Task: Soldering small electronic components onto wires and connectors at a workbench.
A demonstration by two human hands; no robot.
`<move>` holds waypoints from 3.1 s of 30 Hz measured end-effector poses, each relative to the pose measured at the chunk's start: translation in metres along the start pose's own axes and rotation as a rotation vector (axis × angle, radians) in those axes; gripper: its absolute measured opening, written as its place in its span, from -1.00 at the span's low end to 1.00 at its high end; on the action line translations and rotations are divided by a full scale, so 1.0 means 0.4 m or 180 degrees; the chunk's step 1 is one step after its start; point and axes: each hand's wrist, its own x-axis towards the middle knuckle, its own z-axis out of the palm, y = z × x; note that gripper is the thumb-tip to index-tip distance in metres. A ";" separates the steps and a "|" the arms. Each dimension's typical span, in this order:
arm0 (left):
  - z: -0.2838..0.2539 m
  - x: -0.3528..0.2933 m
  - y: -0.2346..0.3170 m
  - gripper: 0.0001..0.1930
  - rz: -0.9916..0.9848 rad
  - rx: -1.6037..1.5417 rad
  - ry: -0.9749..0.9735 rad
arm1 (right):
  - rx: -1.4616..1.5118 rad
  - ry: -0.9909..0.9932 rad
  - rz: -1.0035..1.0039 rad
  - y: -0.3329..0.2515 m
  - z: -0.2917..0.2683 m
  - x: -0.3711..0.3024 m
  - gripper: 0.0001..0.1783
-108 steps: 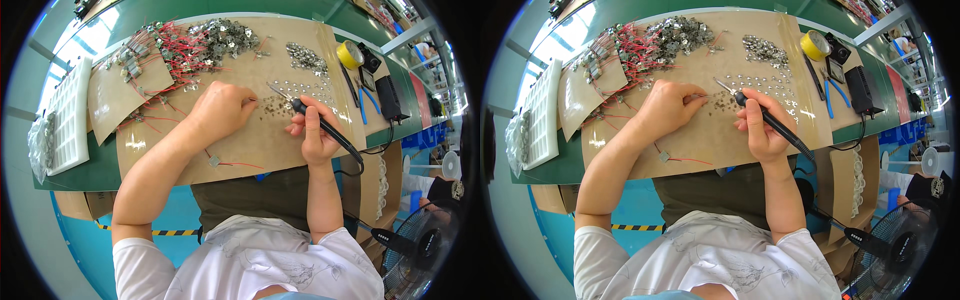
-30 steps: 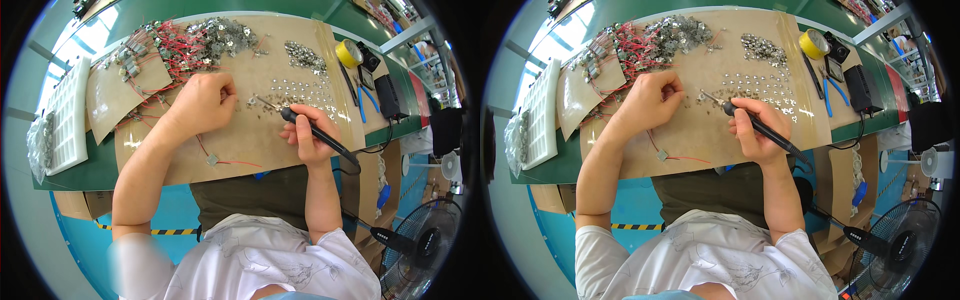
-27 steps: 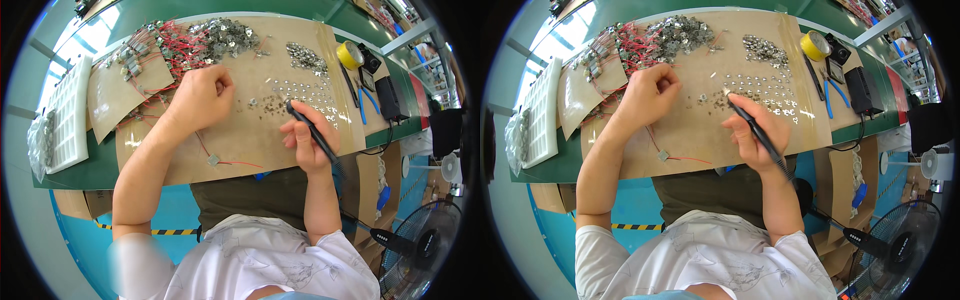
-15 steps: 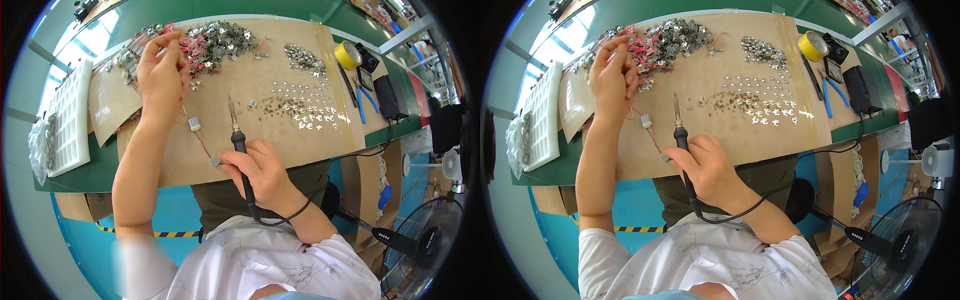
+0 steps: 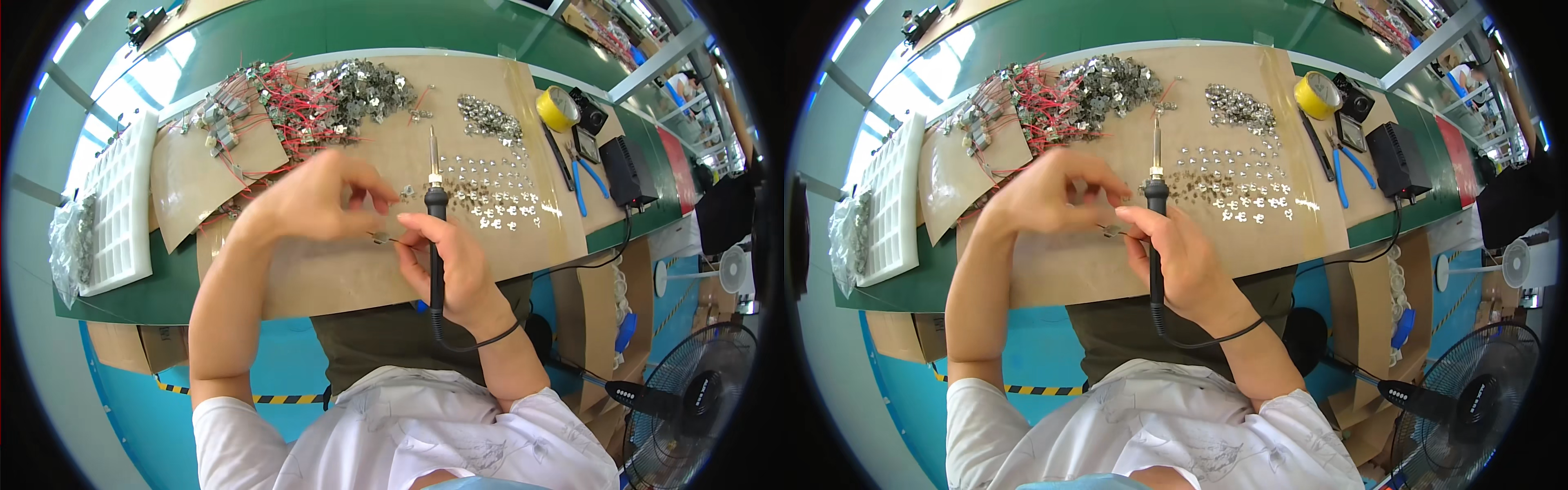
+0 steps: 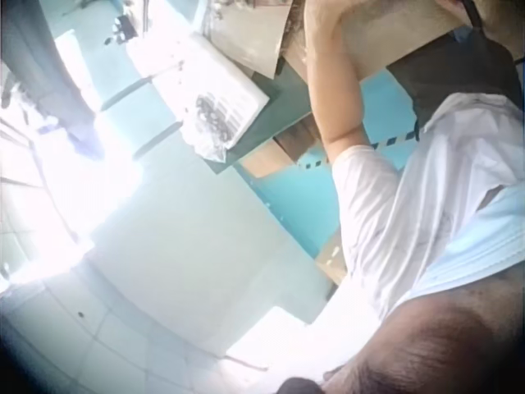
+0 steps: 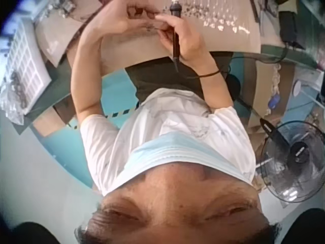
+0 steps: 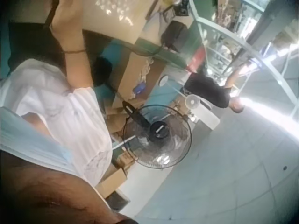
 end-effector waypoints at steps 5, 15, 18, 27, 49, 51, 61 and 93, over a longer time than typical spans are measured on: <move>0.031 0.000 0.034 -0.68 -0.0140 0.0533 -0.0810 | -0.0028 -0.0007 -0.0219 0.014 -0.005 0.014 -0.42; 0.066 0.007 -0.007 -0.82 -0.0073 0.0584 -0.0217 | 0.0137 -0.0013 0.0317 0.050 -0.020 0.021 -0.50; 0.078 0.006 -0.010 -0.83 0.0103 0.0873 -0.0031 | 0.0360 -0.0076 0.0655 0.032 -0.026 0.035 -0.54; 0.064 0.004 0.015 -0.79 0.0019 0.0459 -0.0106 | 0.0213 -0.0157 0.0366 0.051 -0.041 0.048 -0.59; 0.051 0.016 0.006 -0.76 -0.0712 0.0355 -0.0058 | -0.0874 0.0184 -0.0268 0.069 -0.041 0.035 -0.49; 0.051 0.020 0.005 -0.76 -0.0872 0.0121 0.0024 | -0.0935 0.0201 -0.0276 0.068 -0.037 0.031 -0.48; 0.100 0.022 -0.016 -0.80 -0.1031 0.0188 0.0662 | -0.0463 0.0008 -0.0206 0.026 -0.002 0.008 -0.54; 0.148 0.021 -0.027 -0.83 -0.0565 0.1806 0.0858 | 0.0231 0.0264 0.0621 0.109 -0.095 -0.011 -0.81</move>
